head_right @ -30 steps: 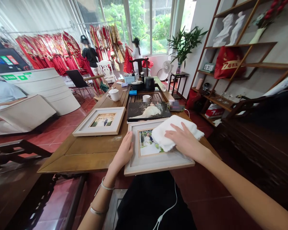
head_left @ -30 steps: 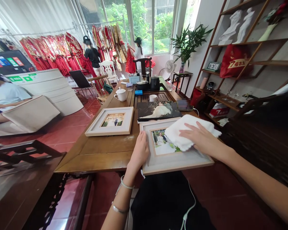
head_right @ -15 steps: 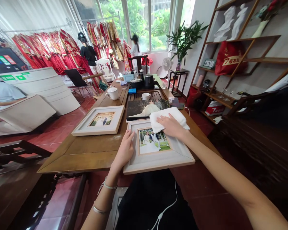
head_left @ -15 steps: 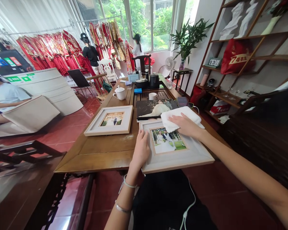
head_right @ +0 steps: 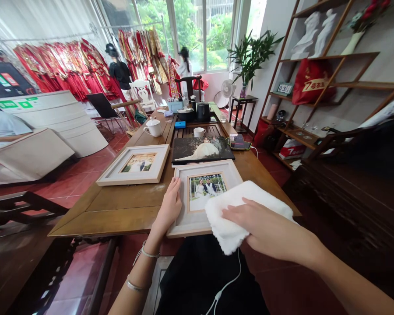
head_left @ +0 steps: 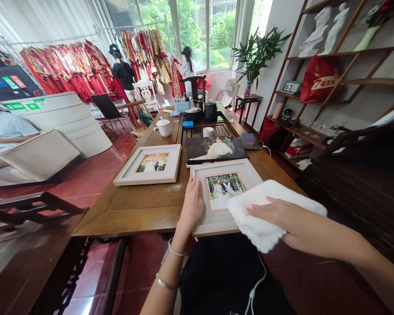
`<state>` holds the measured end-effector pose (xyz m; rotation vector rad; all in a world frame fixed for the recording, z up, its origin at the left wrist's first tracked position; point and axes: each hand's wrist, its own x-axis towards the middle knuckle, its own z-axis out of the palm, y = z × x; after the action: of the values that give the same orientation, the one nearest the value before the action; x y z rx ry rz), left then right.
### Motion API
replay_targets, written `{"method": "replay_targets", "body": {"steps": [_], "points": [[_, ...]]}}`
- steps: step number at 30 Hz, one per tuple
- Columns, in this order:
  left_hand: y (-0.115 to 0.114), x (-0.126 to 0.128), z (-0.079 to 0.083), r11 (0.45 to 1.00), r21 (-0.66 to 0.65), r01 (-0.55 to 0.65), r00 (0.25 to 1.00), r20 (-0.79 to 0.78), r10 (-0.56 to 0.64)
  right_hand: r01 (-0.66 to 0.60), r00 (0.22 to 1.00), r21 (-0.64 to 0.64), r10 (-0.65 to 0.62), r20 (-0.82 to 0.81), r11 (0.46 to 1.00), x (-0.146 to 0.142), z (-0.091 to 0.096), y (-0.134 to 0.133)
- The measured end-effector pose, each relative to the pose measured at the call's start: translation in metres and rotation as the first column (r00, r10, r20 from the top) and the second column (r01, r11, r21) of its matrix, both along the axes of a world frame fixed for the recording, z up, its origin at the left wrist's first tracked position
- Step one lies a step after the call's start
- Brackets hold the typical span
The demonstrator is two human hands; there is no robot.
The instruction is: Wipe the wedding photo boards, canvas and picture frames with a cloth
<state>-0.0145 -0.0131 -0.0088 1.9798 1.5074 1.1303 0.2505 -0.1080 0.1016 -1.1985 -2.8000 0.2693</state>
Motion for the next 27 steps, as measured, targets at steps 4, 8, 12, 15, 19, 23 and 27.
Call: {"method": "replay_targets", "body": {"steps": [4, 8, 12, 15, 19, 23, 27], "points": [[-0.001, 0.000, 0.003, 1.000, -0.010, 0.011, 1.000, -0.024, -0.011, 0.052, 0.998, 0.008, -0.053, 0.029, 0.999, -0.003, 0.004, -0.006], [-0.003, -0.002, 0.006, 0.999, -0.039, 0.038, 0.999, -0.036, -0.039, 0.104, 0.993, 0.097, -0.108, 0.045, 0.990, -0.009, -0.017, 0.026], [-0.003, -0.005, 0.006, 0.997, -0.041, 0.062, 0.997, -0.038, -0.063, 0.185, 0.978, 0.244, -0.202, 0.044, 0.952, -0.011, -0.040, 0.075], [-0.003, -0.006, 0.004, 0.997, -0.020, 0.076, 0.996, -0.039, -0.077, 0.237, 0.964, 0.336, -0.264, 0.037, 0.912, -0.013, -0.046, 0.109], [-0.003, -0.005, 0.003, 0.996, 0.002, 0.085, 0.996, -0.019, -0.084, 0.259, 0.957, 0.359, -0.289, 0.032, 0.897, -0.021, -0.043, 0.141], [-0.004, -0.003, 0.005, 0.998, -0.031, 0.055, 0.998, -0.038, -0.056, 0.228, 0.966, 0.261, -0.252, 0.062, 0.938, -0.026, -0.035, 0.146], [-0.005, -0.002, 0.008, 0.999, -0.029, 0.035, 0.999, -0.037, -0.036, 0.147, 0.984, 0.120, -0.158, 0.087, 0.982, -0.027, -0.028, 0.117]]}}
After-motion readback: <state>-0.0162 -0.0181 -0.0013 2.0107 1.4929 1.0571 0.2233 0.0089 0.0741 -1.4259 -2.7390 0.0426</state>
